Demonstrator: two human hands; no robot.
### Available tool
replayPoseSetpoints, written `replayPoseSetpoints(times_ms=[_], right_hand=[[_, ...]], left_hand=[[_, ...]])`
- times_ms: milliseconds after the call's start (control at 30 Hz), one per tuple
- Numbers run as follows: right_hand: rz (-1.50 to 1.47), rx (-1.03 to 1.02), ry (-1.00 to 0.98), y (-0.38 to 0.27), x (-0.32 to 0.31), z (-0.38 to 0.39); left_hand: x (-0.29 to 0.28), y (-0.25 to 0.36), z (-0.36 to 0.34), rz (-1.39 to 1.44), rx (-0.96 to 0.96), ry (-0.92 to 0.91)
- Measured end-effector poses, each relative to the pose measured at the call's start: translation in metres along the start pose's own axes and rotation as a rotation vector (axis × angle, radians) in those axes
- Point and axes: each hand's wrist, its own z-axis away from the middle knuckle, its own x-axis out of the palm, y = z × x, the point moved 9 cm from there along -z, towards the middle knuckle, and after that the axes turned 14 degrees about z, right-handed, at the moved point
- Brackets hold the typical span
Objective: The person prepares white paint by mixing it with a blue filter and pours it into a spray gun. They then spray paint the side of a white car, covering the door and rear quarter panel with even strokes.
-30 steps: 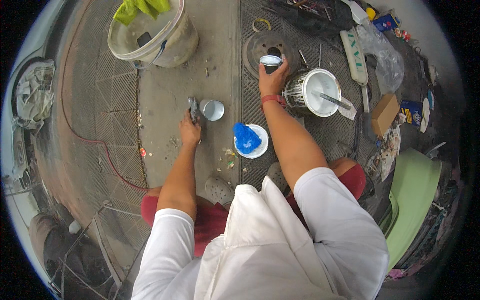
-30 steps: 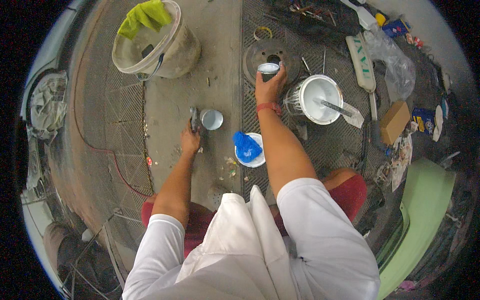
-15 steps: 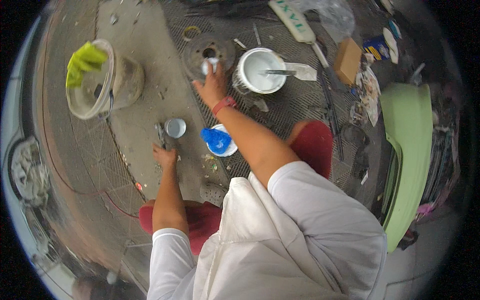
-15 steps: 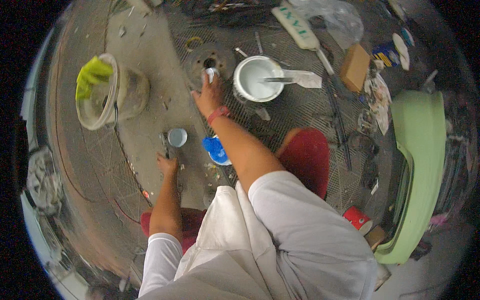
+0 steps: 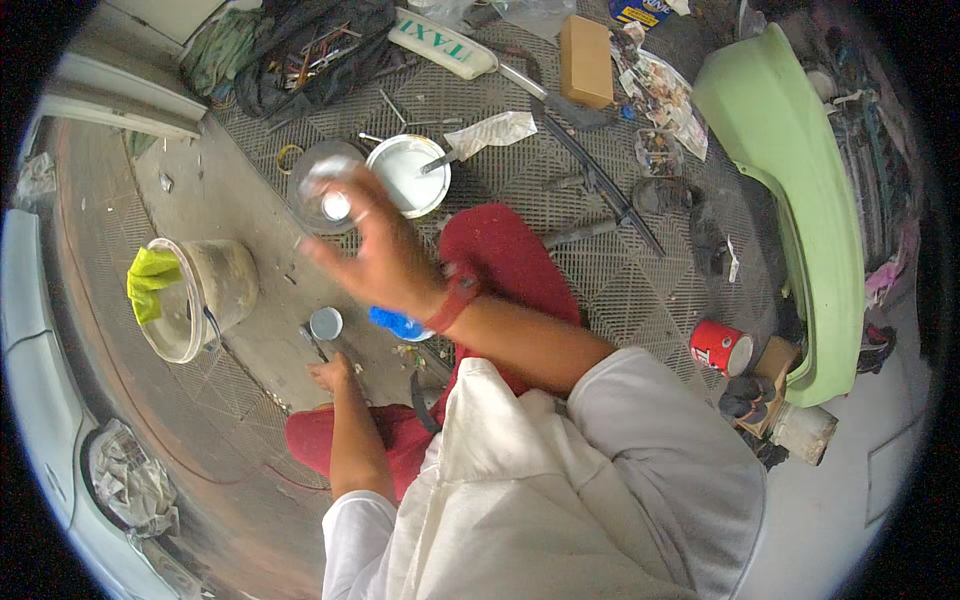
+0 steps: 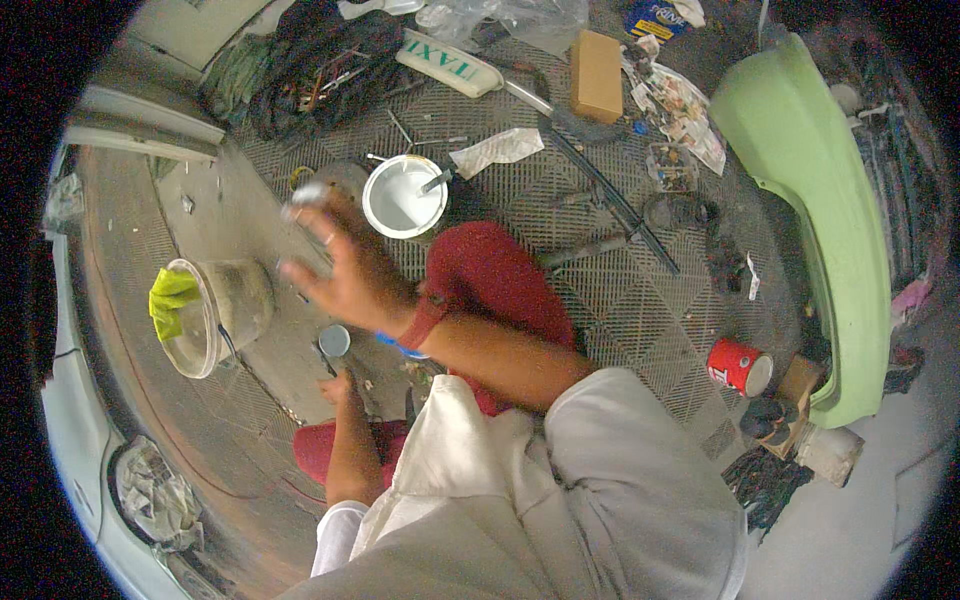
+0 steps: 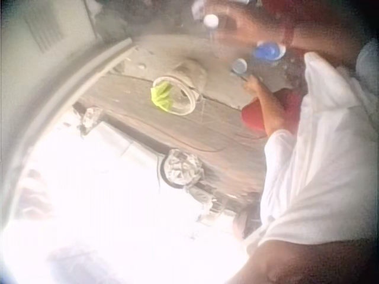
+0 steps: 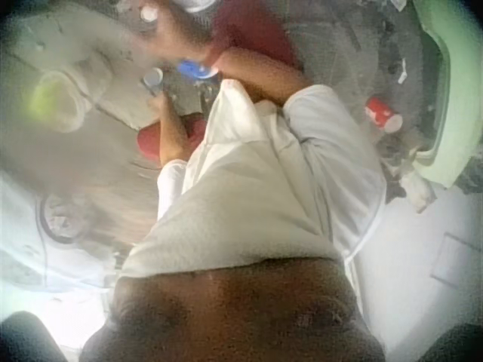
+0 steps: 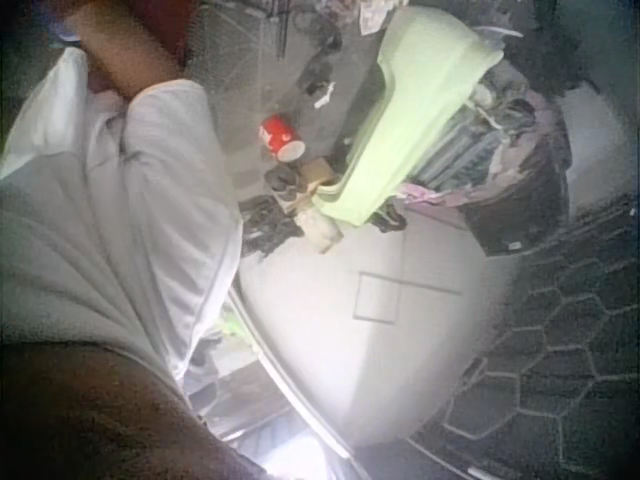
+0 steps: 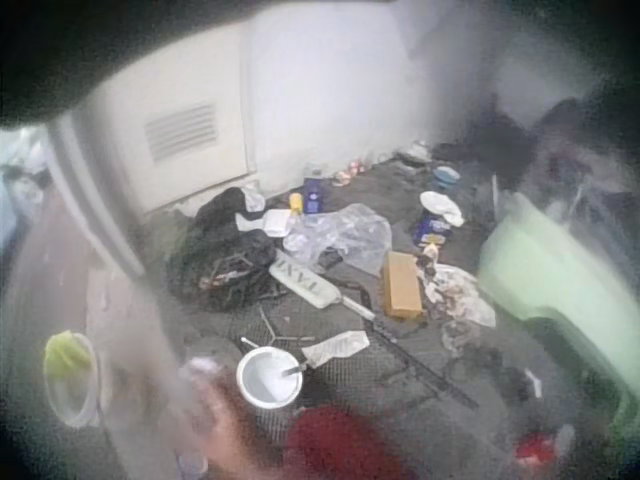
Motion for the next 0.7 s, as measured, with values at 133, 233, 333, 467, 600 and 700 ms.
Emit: replayPoseSetpoints(times_ms=[133, 233, 333, 467, 600, 700], right_hand=[[0.075, 0.140, 0.251, 0.107, -0.107, -0.038], [0.179, 0.508, 0.267, 0.252, -0.166, -0.030], [0.671, 0.628, 0.234, 0.375, -0.222, -0.008], [1.176, 0.687, 0.192, 0.495, -0.273, 0.015], [1.337, 0.780, 0.064, 0.560, -0.294, 0.007], [1.389, 0.653, 0.033, 0.556, -0.287, -0.009]], left_hand=[[-0.010, 0.015, -0.002, -0.028, 0.089, 0.032], [-0.019, 0.022, 0.001, 0.013, 0.178, 0.065], [-0.033, 0.020, 0.004, -0.031, 0.232, 0.122], [-0.052, 0.002, 0.000, -0.147, 0.246, 0.135], [-0.074, -0.006, 0.002, -0.233, 0.354, 0.222], [-0.083, -0.017, 0.005, -0.181, 0.259, 0.200]])
